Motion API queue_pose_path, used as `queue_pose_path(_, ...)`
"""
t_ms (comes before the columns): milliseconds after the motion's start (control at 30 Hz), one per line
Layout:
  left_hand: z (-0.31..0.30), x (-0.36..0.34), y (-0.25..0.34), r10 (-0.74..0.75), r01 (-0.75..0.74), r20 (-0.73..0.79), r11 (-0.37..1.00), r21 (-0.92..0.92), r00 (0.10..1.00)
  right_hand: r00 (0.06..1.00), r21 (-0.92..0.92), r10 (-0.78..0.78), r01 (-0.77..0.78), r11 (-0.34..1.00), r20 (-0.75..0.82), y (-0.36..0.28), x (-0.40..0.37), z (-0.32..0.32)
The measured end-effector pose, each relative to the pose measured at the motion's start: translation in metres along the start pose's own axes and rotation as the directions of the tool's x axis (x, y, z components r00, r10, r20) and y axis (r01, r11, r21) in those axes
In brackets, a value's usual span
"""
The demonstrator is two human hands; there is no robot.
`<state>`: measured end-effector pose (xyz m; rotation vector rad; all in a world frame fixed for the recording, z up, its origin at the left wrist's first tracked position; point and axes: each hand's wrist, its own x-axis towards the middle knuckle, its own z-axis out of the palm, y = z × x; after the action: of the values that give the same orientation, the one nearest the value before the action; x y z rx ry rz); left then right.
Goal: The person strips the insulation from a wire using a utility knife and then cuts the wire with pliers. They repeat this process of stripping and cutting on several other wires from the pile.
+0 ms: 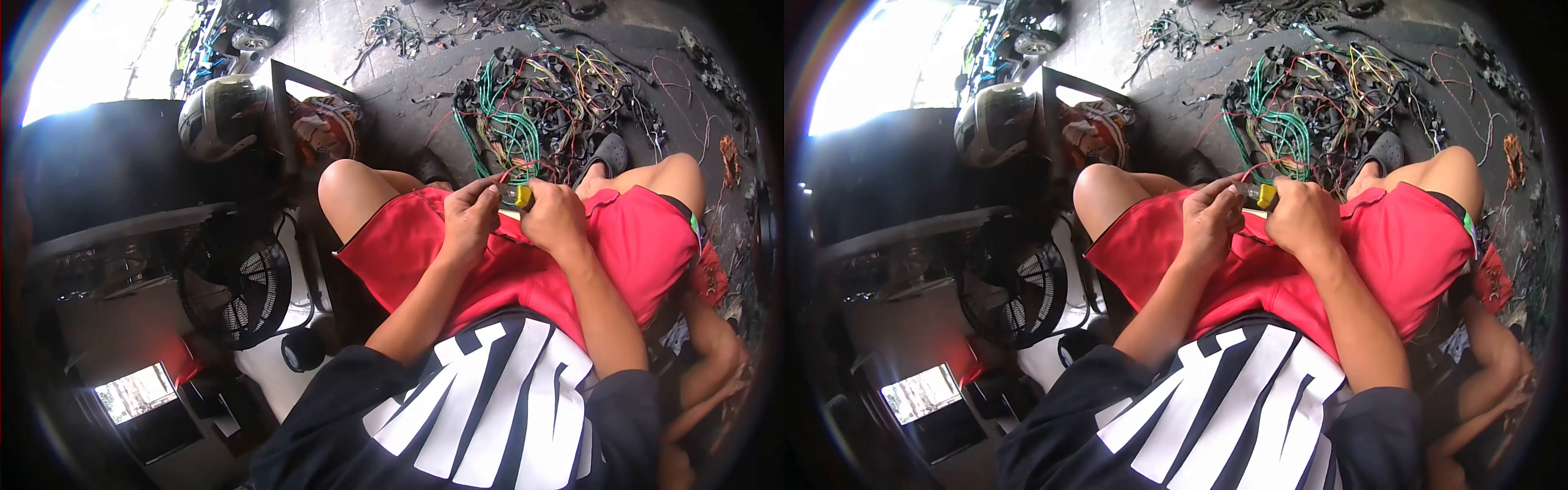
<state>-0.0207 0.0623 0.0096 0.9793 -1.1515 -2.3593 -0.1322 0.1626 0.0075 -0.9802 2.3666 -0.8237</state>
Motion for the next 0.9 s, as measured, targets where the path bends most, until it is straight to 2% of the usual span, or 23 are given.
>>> queue_pose_path(167, 0.000, 0.002, -0.003, 0.020, -0.020, 0.009, 1.000, 0.013, 1.000, 0.999, -0.045, 0.041, -0.040, 0.998, 0.026, -0.003, 0.003, -0.001)
queue_pose_path(267, 0.000, -0.001, -0.002, 0.018, -0.017, -0.007, 0.996, 0.082, 1.000, 0.997, -0.043, 0.064, -0.063, 0.997, 0.042, -0.004, 0.004, -0.002)
queue_pose_path(467, 0.007, 0.000, 0.003, 0.005, 0.000, -0.053, 0.994, 0.105, 0.999, 0.987, -0.102, 0.157, -0.158, 0.982, -0.016, 0.002, 0.009, -0.004)
queue_pose_path(533, 0.004, -0.007, -0.001, -0.041, 0.050, -0.066, 0.988, 0.144, 0.997, 0.922, 0.088, 0.325, -0.313, 0.946, -0.209, 0.037, 0.026, -0.019)
queue_pose_path(567, 0.001, -0.009, -0.001, -0.064, 0.075, -0.073, 0.983, 0.168, 0.995, 0.915, -0.003, 0.341, -0.350, 0.937, -0.214, 0.042, 0.034, -0.035)
queue_pose_path(667, -0.002, -0.001, -0.002, -0.068, 0.074, -0.071, 0.994, 0.077, 0.995, 0.936, 0.003, 0.161, -0.169, 0.986, -0.312, 0.032, 0.028, -0.024)
queue_pose_path(733, 0.003, 0.001, 0.003, -0.083, 0.086, -0.049, 0.995, 0.052, 0.995, 0.972, 0.111, 0.138, -0.118, 0.987, -0.192, 0.019, 0.018, -0.015)
queue_pose_path(800, 0.001, 0.000, 0.003, -0.112, 0.112, -0.025, 0.993, 0.018, 0.993, 0.985, 0.125, 0.040, -0.019, 0.992, -0.169, 0.014, 0.008, -0.008)
queue_pose_path(833, 0.000, -0.001, 0.003, -0.109, 0.109, -0.023, 0.994, 0.003, 0.994, 0.995, 0.122, 0.046, -0.034, 0.992, -0.092, 0.008, 0.005, -0.010)
queue_pose_path(900, 0.000, -0.001, 0.002, -0.100, 0.099, -0.015, 0.994, -0.035, 0.995, 0.998, 0.049, 0.036, -0.034, 0.998, -0.055, 0.005, 0.002, -0.005)
